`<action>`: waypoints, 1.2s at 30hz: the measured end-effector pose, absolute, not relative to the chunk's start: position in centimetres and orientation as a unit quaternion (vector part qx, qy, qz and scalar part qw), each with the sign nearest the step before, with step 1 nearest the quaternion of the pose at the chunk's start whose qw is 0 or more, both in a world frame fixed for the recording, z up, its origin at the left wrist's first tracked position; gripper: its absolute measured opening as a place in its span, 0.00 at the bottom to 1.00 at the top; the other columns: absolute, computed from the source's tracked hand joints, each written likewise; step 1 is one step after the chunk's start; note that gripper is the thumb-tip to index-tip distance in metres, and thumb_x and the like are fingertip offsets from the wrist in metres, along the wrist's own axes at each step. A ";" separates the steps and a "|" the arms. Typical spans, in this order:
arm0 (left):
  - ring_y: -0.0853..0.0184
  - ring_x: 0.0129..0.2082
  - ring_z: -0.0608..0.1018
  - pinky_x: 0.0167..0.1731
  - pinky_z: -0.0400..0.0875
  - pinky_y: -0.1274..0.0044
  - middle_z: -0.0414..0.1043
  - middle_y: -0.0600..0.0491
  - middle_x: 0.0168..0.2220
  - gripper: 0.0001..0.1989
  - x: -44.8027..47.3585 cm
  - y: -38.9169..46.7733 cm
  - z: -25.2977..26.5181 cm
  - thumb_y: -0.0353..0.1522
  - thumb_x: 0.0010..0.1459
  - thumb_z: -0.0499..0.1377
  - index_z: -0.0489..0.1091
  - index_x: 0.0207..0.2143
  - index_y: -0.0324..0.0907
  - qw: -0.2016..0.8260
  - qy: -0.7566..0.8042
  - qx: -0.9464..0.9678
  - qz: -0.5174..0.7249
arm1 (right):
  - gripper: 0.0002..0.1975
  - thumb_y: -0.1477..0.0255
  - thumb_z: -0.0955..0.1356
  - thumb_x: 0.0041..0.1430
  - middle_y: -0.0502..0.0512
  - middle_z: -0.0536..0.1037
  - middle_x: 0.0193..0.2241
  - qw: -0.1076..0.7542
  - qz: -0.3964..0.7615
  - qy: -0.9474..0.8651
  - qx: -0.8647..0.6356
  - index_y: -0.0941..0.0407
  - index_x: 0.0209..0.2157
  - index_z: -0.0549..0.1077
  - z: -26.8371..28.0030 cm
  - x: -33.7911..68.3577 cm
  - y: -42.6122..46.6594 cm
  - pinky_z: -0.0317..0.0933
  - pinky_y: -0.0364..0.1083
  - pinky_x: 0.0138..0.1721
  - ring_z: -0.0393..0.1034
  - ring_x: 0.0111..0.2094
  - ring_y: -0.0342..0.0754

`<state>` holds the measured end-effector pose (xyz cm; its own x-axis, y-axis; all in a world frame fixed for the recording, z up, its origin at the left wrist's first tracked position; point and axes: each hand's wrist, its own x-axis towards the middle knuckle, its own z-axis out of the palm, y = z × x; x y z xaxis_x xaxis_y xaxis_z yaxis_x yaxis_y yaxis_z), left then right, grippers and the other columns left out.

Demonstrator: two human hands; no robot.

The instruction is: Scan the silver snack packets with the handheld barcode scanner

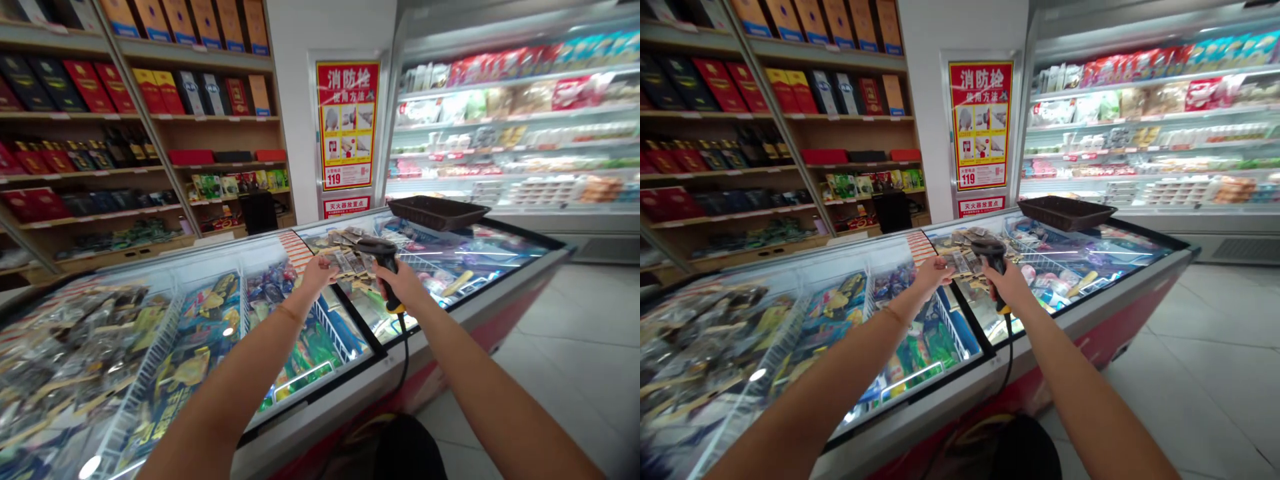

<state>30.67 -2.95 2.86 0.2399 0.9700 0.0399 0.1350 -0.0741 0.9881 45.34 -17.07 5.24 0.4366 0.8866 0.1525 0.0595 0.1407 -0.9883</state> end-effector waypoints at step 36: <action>0.41 0.59 0.69 0.51 0.68 0.55 0.69 0.31 0.56 0.23 -2.6 -4.2 4.5 0.39 0.58 0.58 0.70 0.53 0.37 -0.131 0.737 0.660 0.066 | 0.15 0.64 0.73 0.51 0.43 0.67 0.16 0.597 0.461 -0.448 -0.481 0.54 0.31 0.63 3.6 29.0 -8.7 0.55 0.41 0.13 0.61 0.13 0.40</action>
